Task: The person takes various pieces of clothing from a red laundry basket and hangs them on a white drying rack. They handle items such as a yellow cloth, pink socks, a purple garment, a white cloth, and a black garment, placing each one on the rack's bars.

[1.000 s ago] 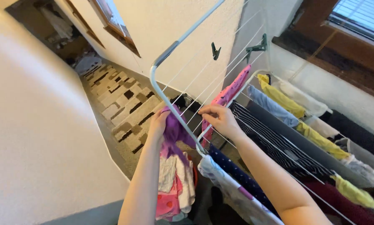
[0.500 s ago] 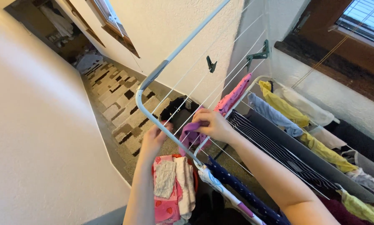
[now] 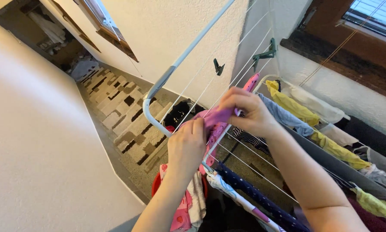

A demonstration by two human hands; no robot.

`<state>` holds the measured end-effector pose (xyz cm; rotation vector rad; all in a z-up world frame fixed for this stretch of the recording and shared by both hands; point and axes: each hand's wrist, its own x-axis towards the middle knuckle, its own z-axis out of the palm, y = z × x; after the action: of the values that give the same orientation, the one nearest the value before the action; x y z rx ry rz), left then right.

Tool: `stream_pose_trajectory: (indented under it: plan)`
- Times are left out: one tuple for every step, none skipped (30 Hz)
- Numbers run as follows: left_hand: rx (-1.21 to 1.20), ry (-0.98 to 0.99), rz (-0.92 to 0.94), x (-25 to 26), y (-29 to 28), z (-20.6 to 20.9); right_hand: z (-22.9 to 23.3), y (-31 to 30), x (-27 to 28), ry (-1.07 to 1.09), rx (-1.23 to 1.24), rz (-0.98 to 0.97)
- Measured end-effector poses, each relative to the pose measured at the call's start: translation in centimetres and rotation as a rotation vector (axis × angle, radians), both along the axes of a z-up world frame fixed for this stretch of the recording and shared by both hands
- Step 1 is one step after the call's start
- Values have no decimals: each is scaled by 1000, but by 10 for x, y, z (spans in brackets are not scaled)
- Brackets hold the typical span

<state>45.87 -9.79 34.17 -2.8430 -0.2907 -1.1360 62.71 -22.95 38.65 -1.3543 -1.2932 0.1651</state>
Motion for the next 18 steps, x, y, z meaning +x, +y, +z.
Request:
stream_pose_trajectory:
  plan:
    - [3,41,57,1,0,7,7,-1,5,-90,-103,-47]
    - [7,83,113,2,0,15,14,-3,10,-181,-206,-95]
    - [7,80,118,4,3,18,3,0,23,-184,-205,-90]
    - [-183,73,62,7,6,20,-8,2,37,-343,-421,-248]
    - [-373,74,4,6,7,22,-21,3,47,-493,-638,-406]
    - [-375,79,7,5,8,25,-31,3,56,-489,-640,-402]
    - [-472,133,14,6,9,28,-40,4,66,-458,-664,-469]
    - [-569,187,21,8,10,31,-49,5,77,-427,-688,-537]
    - [-567,182,21,9,11,37,-50,3,85,-431,-684,-538]
    - [-602,265,-11,11,11,42,-51,1,93,-332,-644,-570]
    - [-641,353,-38,10,10,46,-54,-1,99,-230,-608,-595]
    - [-643,355,-34,7,4,52,-51,-4,101,-228,-609,-590]
    - [-494,423,7,4,-1,59,-47,-6,103,-192,-526,-588]
    - [-345,489,48,2,-7,66,-43,-9,105,-156,-442,-584]
    - [-345,491,50,-1,-7,53,-39,-8,113,-153,-442,-582]
    - [-217,553,178,-3,-6,40,-35,-8,121,-241,-376,-559]
    - [-87,609,303,-5,-6,27,-30,-8,129,-330,-307,-538]
    - [-86,610,305,-8,-8,36,-18,-10,130,-329,-306,-537]
